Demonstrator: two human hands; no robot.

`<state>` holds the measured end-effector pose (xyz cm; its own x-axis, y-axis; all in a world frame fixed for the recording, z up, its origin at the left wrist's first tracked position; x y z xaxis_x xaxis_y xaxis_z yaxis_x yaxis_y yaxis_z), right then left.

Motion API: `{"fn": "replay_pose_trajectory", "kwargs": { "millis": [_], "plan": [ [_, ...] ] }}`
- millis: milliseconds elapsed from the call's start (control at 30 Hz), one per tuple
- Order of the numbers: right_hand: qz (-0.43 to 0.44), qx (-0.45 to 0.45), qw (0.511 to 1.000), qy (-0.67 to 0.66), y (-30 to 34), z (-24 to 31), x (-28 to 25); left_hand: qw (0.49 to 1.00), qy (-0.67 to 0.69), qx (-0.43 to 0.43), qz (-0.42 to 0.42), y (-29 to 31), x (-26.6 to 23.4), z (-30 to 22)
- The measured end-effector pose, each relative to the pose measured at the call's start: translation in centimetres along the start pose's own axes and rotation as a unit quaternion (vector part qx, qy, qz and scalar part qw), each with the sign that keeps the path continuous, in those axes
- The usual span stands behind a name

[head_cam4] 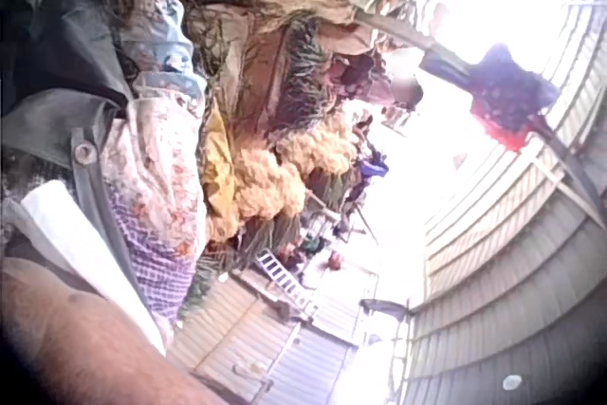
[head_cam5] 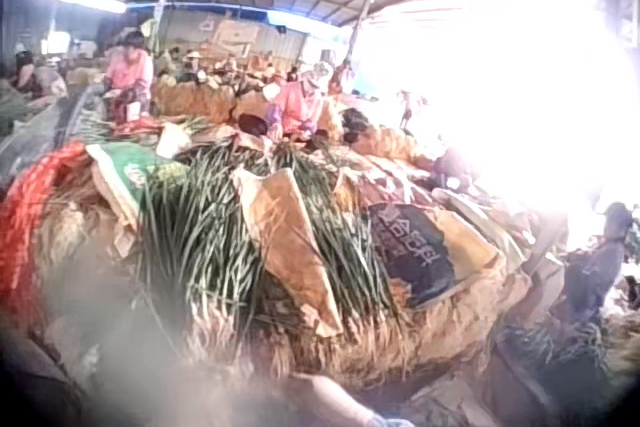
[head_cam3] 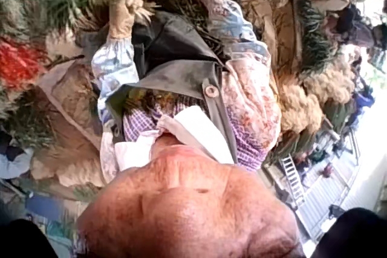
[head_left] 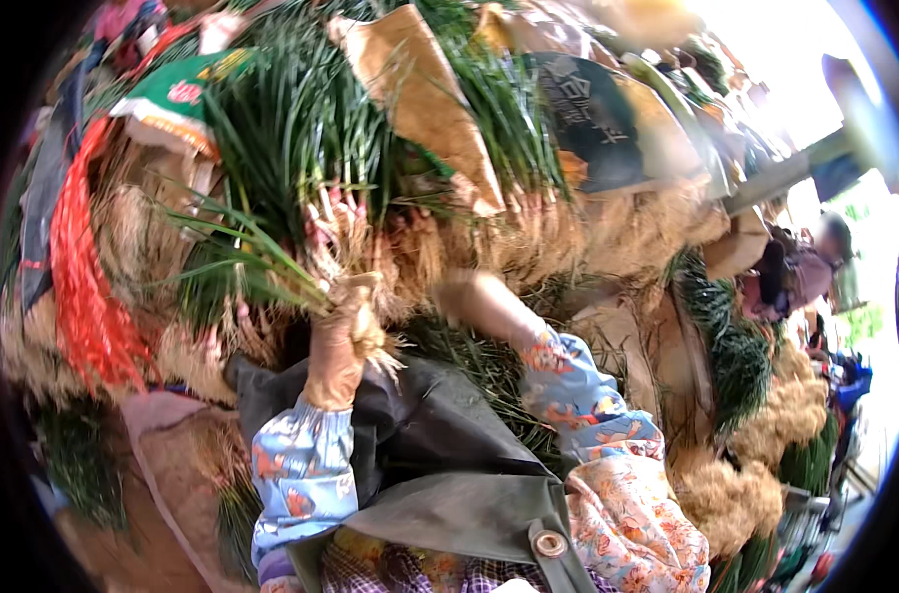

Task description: The person cleans a bunch of green onions by pulling off the outer dried or dirty layers of the bulbs by hand while sitting near a large pile of produce.

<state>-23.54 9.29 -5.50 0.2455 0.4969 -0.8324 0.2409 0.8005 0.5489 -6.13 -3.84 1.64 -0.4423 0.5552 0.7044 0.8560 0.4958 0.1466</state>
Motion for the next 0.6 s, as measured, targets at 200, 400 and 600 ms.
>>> {"fn": "replay_pose_trajectory", "kwargs": {
  "millis": [200,400,600],
  "plan": [
    [-0.286,0.255,0.842,-0.379,-5.5,2.7,-11.2,0.99,-0.123,0.054,-0.036,0.0,-0.4,-0.1],
    [-0.225,0.058,0.533,-0.813,-1.9,5.2,-11.5,0.933,-0.312,0.171,-0.056,-0.4,-1.9,0.7],
    [-0.135,-0.008,0.555,-0.821,-0.2,8.0,-9.3,0.999,-0.035,-0.011,0.017,-0.4,-0.6,1.6]
  ]
}}
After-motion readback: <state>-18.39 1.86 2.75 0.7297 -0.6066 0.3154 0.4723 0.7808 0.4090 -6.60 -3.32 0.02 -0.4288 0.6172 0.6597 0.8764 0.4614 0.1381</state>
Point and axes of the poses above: each hand's wrist, its own y-axis away from the middle knuckle, its own x-axis out of the palm, z = x × y, the point moved 2 cm from there along -y, towards the middle knuckle, and after that the axes turned 7 degrees about x, right-handed, at the moved point
